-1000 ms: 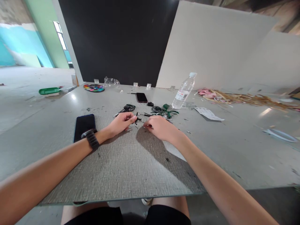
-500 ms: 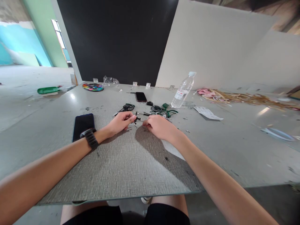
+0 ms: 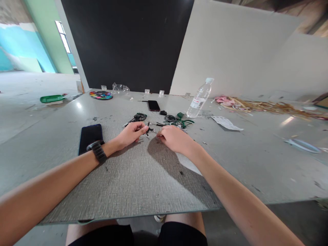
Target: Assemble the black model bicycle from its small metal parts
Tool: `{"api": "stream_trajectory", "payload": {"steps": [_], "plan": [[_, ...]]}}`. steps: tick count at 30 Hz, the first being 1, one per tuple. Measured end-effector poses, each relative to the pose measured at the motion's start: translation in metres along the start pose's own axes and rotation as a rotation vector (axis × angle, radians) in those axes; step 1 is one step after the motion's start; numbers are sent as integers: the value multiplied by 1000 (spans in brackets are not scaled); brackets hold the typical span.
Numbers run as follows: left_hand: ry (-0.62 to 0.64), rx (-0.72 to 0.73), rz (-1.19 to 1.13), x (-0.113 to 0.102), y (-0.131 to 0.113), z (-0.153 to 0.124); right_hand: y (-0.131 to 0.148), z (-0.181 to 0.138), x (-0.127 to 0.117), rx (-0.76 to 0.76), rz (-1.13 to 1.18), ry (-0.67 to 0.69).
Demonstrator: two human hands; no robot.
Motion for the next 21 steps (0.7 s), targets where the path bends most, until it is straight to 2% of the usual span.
{"api": "stream_trajectory", "payload": {"steps": [21], "plan": [[-9,-8,21,0,-2,-1,-2,0,0,6,-66,23]]}}
Point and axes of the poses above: each hand's wrist, its own z-axis towards the middle knuckle, its own x-axis out of the palm, y = z × x, the point moved 1 cm from there along z, towards the middle knuckle
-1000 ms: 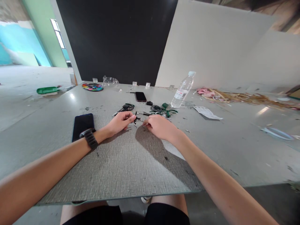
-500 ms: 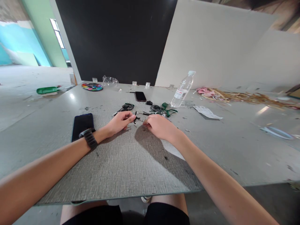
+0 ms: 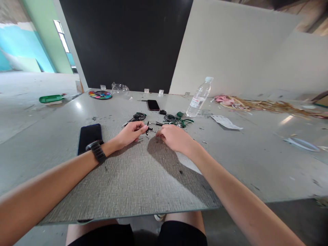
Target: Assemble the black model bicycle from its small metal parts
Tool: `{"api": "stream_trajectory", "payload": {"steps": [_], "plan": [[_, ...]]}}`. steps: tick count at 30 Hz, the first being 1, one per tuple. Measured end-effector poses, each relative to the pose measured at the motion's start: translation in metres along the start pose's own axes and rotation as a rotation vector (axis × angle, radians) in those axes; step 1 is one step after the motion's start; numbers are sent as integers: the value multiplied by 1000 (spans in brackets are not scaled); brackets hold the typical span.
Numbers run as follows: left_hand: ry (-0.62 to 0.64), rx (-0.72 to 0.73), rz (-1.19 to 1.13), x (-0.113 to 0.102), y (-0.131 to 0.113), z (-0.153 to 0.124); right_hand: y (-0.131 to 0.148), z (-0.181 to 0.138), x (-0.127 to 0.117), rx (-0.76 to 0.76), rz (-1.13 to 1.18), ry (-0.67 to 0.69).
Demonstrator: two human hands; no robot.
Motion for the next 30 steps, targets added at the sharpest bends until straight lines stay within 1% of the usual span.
{"api": "stream_trajectory", "payload": {"steps": [5,10,13,16,19,23,30], "plan": [[-5,2,4,1,0,1,-1,0,1,24,10,-47],[-16,10,-1,1,1,-1,1,-1,-9,44,77,-155],[-24,15,-4,1,1,-1,3,-3,-15,3,186,-258],[-27,21,-3,1,2,0,6,-4,-15,-63,306,-348],[-18,35,-2,0,2,0,11,-3,-12,-106,343,-366],[2,43,-1,0,1,0,15,-2,-9,-130,357,-354],[2,42,4,1,-1,-1,11,-1,-6,-145,371,-405]]}}
Point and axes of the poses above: each hand's wrist, its own z-axis towards the middle knuckle, its own x-axis out of the palm, y = z × x, the point moved 1 cm from there along z, towards the middle knuckle
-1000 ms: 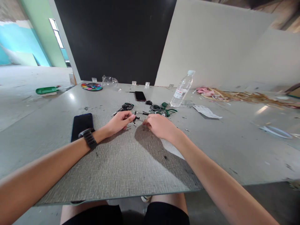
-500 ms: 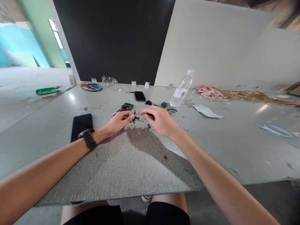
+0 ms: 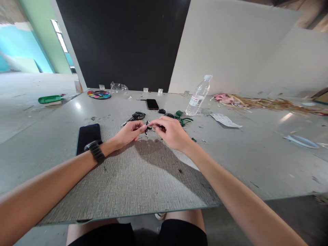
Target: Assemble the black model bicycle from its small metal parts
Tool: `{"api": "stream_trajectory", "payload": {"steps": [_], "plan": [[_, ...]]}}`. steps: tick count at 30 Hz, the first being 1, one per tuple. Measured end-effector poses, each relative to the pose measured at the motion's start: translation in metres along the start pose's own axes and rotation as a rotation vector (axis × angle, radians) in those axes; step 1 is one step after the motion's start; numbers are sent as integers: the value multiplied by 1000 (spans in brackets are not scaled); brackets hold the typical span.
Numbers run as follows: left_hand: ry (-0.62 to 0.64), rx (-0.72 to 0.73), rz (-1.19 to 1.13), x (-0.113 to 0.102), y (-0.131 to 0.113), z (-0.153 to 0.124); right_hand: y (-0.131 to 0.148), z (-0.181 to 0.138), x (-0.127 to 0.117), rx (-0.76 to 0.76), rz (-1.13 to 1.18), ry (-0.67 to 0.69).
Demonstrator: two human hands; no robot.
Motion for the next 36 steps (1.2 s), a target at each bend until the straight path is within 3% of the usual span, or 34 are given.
{"api": "stream_trajectory", "payload": {"steps": [17,36], "plan": [[77,34,186,2,-6,1,3,1,4,-39,22,36],[53,22,209,1,-6,1,1,0,5,-34,1,17]]}}
Point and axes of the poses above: each hand's wrist, its own z-axis towards the middle knuckle, its own x-axis out of the palm, y = z × x, the point moved 1 cm from there along z, towards the middle knuckle
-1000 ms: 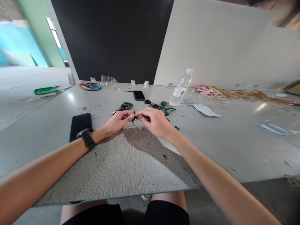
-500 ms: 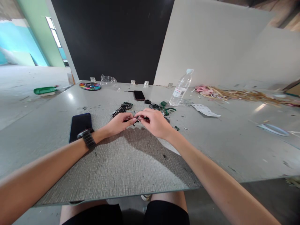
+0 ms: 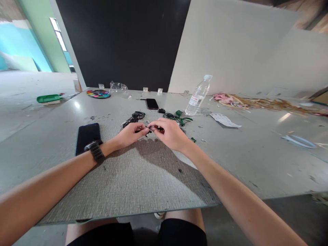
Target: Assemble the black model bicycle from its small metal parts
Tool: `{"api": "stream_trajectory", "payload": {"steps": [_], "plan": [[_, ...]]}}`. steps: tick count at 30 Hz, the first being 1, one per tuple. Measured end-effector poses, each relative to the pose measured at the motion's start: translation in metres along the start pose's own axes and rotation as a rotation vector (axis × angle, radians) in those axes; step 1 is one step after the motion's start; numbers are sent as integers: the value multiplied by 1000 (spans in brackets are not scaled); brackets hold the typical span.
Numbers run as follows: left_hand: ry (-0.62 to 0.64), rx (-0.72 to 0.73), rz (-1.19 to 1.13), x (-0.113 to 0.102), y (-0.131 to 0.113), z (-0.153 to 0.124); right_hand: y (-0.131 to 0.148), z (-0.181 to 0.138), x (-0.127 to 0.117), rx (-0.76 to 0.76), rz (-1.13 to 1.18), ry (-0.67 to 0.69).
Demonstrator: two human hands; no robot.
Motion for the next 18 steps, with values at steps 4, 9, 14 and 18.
{"api": "stream_trajectory", "payload": {"steps": [4,9,14,18], "plan": [[-15,-23,-11,0,-3,0,1,1,-1,16,-10,21],[-9,-18,-11,0,-6,0,3,1,-1,40,7,45],[-25,-20,-33,0,-1,0,1,0,-1,44,18,31],[-48,-27,-56,0,4,0,-2,0,-3,69,29,33]]}}
Point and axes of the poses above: each hand's wrist, its own z-axis towards the middle knuckle, its own x-axis out of the palm, y = z × x, the point moved 1 cm from there along z, towards the middle knuckle
